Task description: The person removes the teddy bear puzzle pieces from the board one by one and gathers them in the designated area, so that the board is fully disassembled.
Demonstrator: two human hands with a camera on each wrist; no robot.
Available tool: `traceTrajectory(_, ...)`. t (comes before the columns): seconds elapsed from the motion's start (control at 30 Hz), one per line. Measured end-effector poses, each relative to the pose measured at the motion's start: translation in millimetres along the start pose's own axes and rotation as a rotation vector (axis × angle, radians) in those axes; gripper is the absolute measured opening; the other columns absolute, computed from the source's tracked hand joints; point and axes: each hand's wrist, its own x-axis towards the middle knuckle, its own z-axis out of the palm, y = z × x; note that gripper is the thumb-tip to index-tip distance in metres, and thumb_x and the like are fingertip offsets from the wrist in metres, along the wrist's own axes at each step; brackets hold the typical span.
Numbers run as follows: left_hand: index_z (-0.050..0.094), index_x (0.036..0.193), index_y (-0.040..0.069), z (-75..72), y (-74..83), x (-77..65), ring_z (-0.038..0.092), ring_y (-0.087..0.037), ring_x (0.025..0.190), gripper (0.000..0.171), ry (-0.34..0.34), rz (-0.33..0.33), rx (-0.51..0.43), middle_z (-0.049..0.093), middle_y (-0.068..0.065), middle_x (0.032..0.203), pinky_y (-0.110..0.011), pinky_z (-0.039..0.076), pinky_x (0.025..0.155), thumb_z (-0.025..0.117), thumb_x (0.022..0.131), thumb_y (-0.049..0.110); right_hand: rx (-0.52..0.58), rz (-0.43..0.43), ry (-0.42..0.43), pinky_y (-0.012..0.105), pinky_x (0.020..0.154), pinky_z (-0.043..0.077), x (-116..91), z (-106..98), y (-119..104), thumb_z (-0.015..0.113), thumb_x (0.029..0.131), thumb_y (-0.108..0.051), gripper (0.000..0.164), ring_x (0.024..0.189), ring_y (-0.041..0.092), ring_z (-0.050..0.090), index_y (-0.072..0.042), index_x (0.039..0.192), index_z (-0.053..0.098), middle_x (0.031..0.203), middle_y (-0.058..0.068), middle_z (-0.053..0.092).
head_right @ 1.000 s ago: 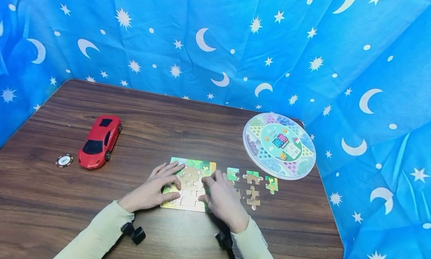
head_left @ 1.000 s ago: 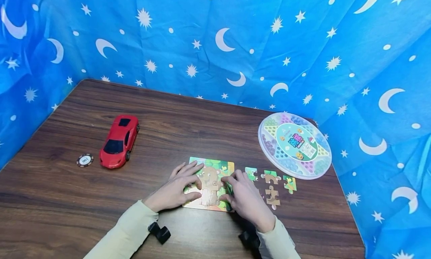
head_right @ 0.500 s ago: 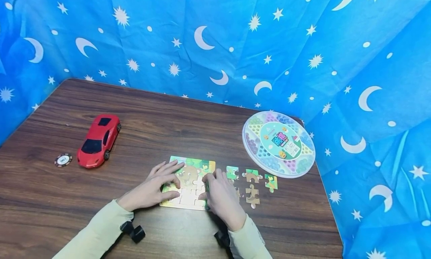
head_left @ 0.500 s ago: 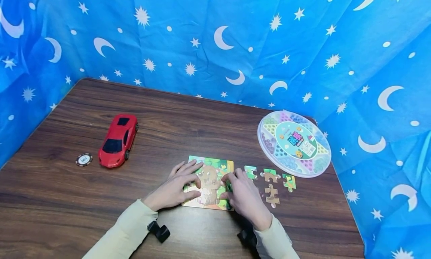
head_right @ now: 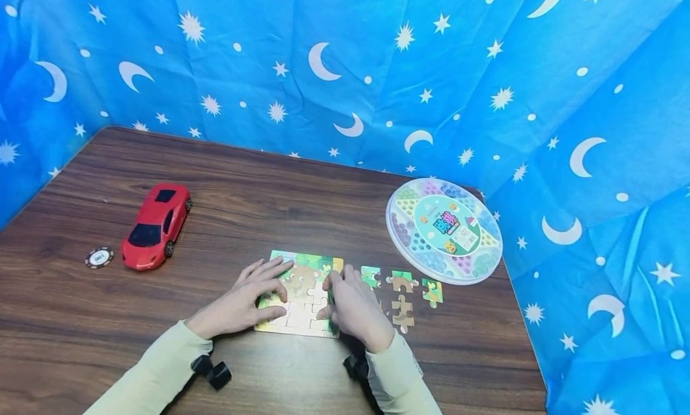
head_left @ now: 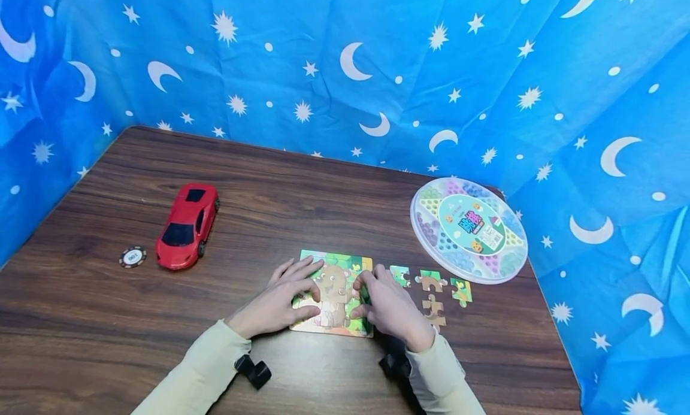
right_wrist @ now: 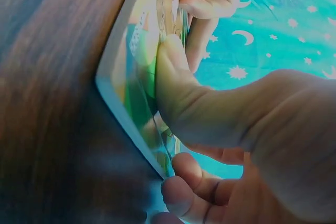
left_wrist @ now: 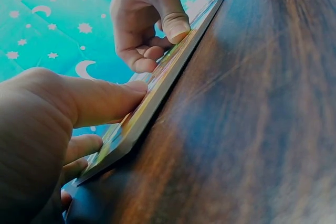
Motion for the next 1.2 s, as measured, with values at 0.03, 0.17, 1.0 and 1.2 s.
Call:
traceTrajectory(0.03, 0.059, 0.089, 0.031, 0.2, -0.2, 0.0, 0.018, -0.025, 0.147, 0.013, -0.003, -0.003, 0.002, 0.032, -0.005, 0.156, -0.052, 0.004, 0.116, 0.073, 0.087, 0.032, 0.004, 0.004, -0.009, 0.028, 0.060, 0.036, 0.5, 0.1, 0.4, 0.080, 0.080, -0.029, 0.032, 0.074, 0.016, 0.036, -0.015, 0.100, 0.060, 0.085, -0.003, 0.039)
traceTrajectory(0.17, 0.059, 0.089, 0.031, 0.7, -0.9, -0.2, 0.018, -0.025, 0.147, 0.014, -0.004, -0.011, 0.001, 0.032, -0.004, 0.156, -0.052, 0.004, 0.116, 0.073, 0.087, 0.032, 0.033, 0.013, -0.021, 0.028, 0.061, 0.035, 1.4, 1.1, 1.2, 0.080, 0.080, -0.030, 0.032, 0.074, 0.016, 0.035, -0.015, 0.100, 0.060, 0.084, -0.002, 0.038)
traceTrajectory(1.0, 0.060, 0.090, 0.029, 3.4, -1.6, -0.4, 0.018, -0.024, 0.147, 0.014, -0.011, -0.014, 0.011, 0.033, -0.005, 0.156, -0.051, 0.005, 0.116, 0.073, 0.087, 0.032, 0.221, -0.005, 0.156, 0.027, 0.067, 0.043, -8.6, 11.0, 0.4, 0.086, 0.073, -0.022, 0.033, 0.079, 0.012, 0.042, -0.020, 0.096, 0.063, 0.095, -0.005, 0.043)
traceTrajectory(1.2, 0.060, 0.090, 0.029, 1.6, -0.7, 0.0, 0.019, -0.025, 0.147, 0.014, -0.009, -0.012, 0.011, 0.033, -0.006, 0.155, -0.052, 0.005, 0.116, 0.073, 0.087, 0.032, 0.364, -0.034, 0.136, 0.025, 0.066, 0.044, -8.4, 8.1, 0.8, 0.079, 0.081, -0.016, 0.028, 0.078, 0.014, 0.047, -0.018, 0.104, 0.064, 0.100, -0.005, 0.044)
